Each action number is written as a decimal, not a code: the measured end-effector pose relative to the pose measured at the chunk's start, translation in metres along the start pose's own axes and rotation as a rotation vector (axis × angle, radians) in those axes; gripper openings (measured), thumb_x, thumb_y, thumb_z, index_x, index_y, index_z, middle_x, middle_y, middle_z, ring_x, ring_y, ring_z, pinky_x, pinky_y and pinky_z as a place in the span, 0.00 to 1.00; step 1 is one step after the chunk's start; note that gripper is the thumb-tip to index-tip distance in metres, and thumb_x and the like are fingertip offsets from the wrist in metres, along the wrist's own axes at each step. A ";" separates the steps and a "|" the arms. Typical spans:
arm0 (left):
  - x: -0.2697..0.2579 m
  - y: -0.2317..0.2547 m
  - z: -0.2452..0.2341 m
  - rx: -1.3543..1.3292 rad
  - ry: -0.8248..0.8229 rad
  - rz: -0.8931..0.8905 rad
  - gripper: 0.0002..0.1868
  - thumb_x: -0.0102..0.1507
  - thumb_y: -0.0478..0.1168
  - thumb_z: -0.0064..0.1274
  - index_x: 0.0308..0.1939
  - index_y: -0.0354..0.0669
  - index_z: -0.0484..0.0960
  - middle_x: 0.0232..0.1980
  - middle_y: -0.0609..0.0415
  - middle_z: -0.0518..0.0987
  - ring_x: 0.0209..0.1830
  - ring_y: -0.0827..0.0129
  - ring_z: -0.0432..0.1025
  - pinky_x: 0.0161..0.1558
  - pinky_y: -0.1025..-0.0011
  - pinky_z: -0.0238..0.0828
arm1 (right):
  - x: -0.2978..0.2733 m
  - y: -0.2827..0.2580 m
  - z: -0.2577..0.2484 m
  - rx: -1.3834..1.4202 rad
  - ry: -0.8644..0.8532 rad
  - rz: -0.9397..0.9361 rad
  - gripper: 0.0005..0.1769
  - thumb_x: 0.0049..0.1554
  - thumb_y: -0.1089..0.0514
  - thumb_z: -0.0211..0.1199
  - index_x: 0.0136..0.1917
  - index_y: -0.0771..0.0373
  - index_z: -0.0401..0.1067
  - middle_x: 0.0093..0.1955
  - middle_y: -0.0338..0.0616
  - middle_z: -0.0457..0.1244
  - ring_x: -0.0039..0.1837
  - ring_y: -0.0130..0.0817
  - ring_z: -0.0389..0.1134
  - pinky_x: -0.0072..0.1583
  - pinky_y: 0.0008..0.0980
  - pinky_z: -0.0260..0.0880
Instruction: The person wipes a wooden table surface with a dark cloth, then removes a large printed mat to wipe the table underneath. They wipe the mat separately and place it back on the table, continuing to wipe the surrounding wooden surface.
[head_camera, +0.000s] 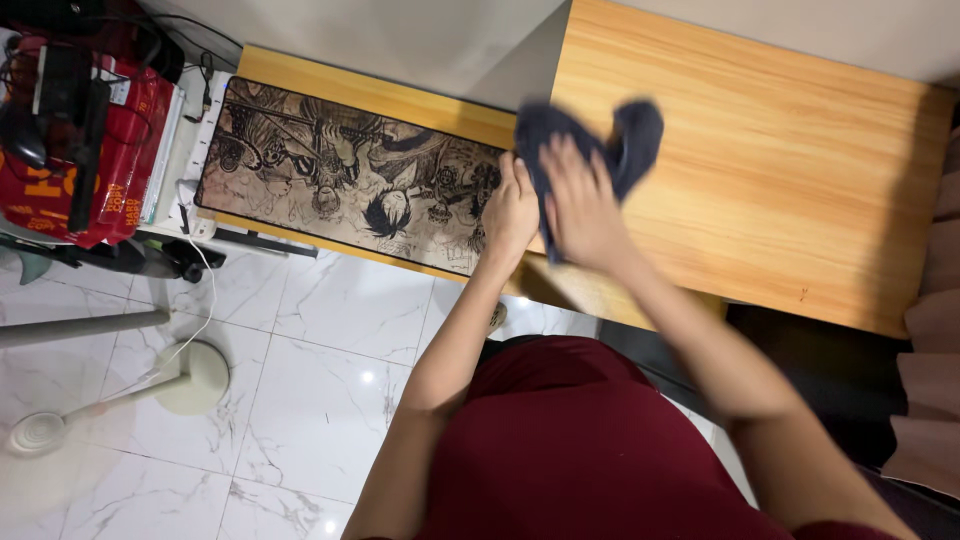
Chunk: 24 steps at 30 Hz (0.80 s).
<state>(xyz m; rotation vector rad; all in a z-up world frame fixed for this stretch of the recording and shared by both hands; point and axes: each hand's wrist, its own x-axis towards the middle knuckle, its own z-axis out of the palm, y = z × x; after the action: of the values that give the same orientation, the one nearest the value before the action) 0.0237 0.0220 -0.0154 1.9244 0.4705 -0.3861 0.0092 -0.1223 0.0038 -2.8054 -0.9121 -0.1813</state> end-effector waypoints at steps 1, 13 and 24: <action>0.001 0.000 -0.002 -0.043 0.007 -0.025 0.33 0.71 0.57 0.15 0.76 0.48 0.56 0.50 0.34 0.86 0.45 0.39 0.81 0.45 0.49 0.77 | -0.016 -0.015 -0.009 -0.002 -0.022 -0.026 0.36 0.64 0.56 0.53 0.80 0.73 0.52 0.84 0.61 0.45 0.85 0.52 0.42 0.80 0.56 0.39; 0.000 -0.007 0.004 0.210 0.185 0.327 0.36 0.73 0.61 0.19 0.82 0.54 0.40 0.69 0.32 0.71 0.34 0.45 0.83 0.25 0.62 0.79 | -0.083 0.024 -0.083 0.116 -0.319 -0.025 0.40 0.56 0.55 0.63 0.79 0.62 0.55 0.83 0.48 0.48 0.81 0.45 0.50 0.74 0.51 0.51; 0.031 -0.044 0.027 -0.427 0.010 0.311 0.43 0.70 0.70 0.08 0.81 0.53 0.22 0.86 0.41 0.28 0.86 0.44 0.36 0.81 0.56 0.32 | -0.041 -0.054 -0.019 -0.251 -0.140 0.036 0.41 0.58 0.59 0.58 0.81 0.70 0.50 0.85 0.54 0.45 0.82 0.49 0.49 0.73 0.55 0.53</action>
<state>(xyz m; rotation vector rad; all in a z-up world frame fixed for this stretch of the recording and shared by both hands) 0.0277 0.0174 -0.0756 1.5492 0.2290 -0.0635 -0.0566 -0.1065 0.0230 -3.0976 -0.9260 -0.1019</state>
